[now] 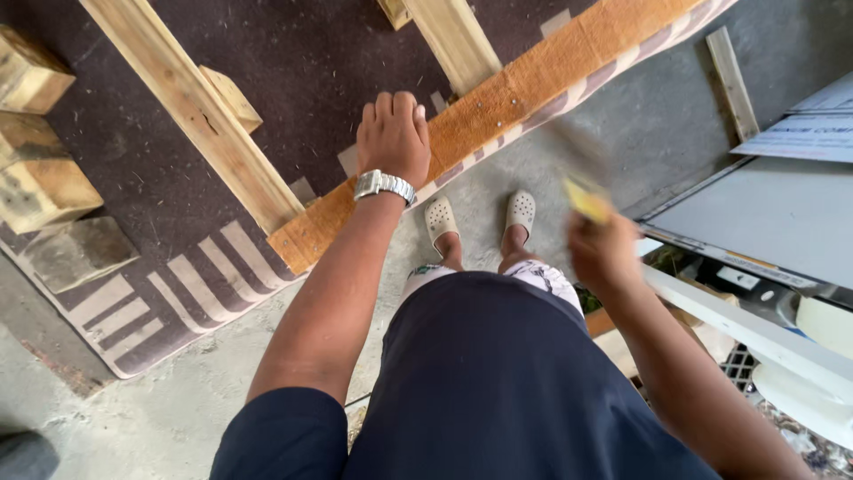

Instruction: The person hammers nails into a wooden pallet-style frame resting on a padded workbench, holding nails in place with one hand while driving them with a claw hammer. They reposition the frame, pull out and re-set nails, and continue hammering along the wooden rails.

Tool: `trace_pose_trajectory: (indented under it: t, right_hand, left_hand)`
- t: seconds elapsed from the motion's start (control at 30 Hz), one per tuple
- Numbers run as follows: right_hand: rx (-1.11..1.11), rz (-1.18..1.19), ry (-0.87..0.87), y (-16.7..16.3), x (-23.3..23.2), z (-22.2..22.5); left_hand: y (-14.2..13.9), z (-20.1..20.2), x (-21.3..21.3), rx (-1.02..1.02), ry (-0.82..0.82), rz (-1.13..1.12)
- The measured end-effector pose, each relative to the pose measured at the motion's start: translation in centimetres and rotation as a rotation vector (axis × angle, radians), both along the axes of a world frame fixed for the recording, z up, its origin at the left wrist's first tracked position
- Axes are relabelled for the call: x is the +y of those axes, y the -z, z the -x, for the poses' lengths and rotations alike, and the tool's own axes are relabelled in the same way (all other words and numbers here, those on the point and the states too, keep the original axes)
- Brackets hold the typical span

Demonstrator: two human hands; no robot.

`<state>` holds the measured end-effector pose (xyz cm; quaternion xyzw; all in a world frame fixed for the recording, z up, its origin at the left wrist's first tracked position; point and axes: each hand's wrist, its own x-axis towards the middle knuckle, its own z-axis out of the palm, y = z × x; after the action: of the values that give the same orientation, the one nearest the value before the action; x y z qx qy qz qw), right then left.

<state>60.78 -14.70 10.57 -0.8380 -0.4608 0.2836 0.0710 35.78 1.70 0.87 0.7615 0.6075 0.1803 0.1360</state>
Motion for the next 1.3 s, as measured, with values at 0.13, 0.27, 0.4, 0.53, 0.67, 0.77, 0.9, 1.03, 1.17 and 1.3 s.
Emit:
trace_pose_trajectory:
  t: [0.13,0.27,0.4,0.53,0.67,0.77,0.9,1.03,1.17,1.3]
  right_hand:
    - [0.166,-0.068,-0.138,-2.3,1.4,1.7]
    - [0.318,-0.604,-0.025,-4.0,-1.0,0.4]
    - [0.078,-0.145,-0.085,0.7,-0.1,-0.2]
    - [0.055,-0.045,-0.182,2.7,0.3,-0.2]
    - [0.246,-0.325,-0.018,1.3,-0.1,0.1]
    - [0.0,0.146,-0.146,1.7,1.0,-0.1]
    - [0.083,0.151,-0.18,3.7,1.9,-1.6]
    - [0.237,0.148,-0.093,3.4,1.2,-3.0]
    - [0.262,0.158,-0.111,1.4,2.9,-4.6]
    - [0.217,0.046,-0.108,0.4,8.6,-8.8]
  left_hand:
    - [-0.7,-0.1,0.4,0.017,-0.02,-0.079]
    - [-0.4,-0.2,-0.2,0.027,-0.017,0.032]
    - [0.3,0.4,0.2,-0.014,-0.008,0.059]
    - [0.0,0.3,0.8,-0.018,-0.016,-0.025]
    - [-0.7,-0.1,0.3,0.002,-0.01,0.121]
    - [-1.1,-0.1,0.5,0.018,-0.035,0.138]
    - [-1.7,0.0,1.0,0.038,-0.028,0.187]
    - [-2.6,-0.2,1.1,-0.007,-0.036,0.158]
    - [-2.8,-0.5,1.7,-0.029,-0.024,0.174]
    - [-2.4,-1.0,2.4,-0.07,-0.02,0.065]
